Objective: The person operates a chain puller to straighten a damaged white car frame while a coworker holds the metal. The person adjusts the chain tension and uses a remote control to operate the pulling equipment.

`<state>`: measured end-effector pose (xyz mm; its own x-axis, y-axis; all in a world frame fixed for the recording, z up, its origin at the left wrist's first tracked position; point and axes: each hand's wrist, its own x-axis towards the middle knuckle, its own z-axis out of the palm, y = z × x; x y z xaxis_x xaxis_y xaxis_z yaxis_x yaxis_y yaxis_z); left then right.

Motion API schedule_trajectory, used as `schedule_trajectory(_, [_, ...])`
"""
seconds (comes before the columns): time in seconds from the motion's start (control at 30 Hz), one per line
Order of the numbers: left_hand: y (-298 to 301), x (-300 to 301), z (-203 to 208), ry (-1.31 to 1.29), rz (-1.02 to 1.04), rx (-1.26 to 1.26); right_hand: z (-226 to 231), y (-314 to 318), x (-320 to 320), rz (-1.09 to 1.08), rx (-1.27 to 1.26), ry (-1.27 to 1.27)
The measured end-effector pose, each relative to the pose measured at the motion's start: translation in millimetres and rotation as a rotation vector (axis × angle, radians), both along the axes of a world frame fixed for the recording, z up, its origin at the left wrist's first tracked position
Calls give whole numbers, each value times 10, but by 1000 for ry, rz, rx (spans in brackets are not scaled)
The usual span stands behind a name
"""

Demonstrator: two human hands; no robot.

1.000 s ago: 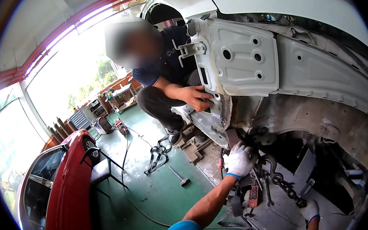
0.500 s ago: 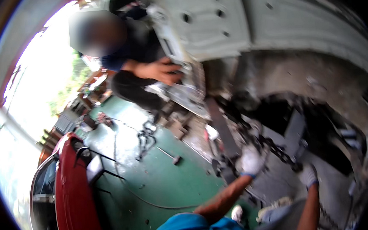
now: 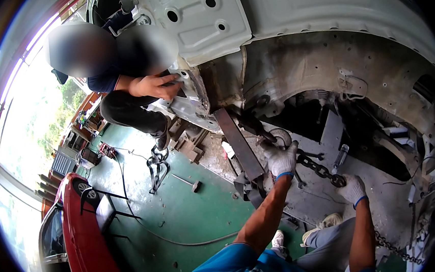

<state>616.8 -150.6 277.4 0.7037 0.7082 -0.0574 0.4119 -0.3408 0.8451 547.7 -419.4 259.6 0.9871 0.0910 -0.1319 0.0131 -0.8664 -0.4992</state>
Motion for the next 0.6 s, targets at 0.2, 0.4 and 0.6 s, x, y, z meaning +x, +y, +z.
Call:
schedule_trajectory(0.2, [46, 48, -181, -181, 62, -150, -72, -38, 46, -82, 82, -83])
schedule_trajectory(0.4, [-13, 26, 41, -62, 55, -196, -102, -69, 111, -77, 44, -155])
schedule_trajectory(0.6, [12, 59, -99, -211, 50, -148, -250, -133, 197, 9, 100, -175])
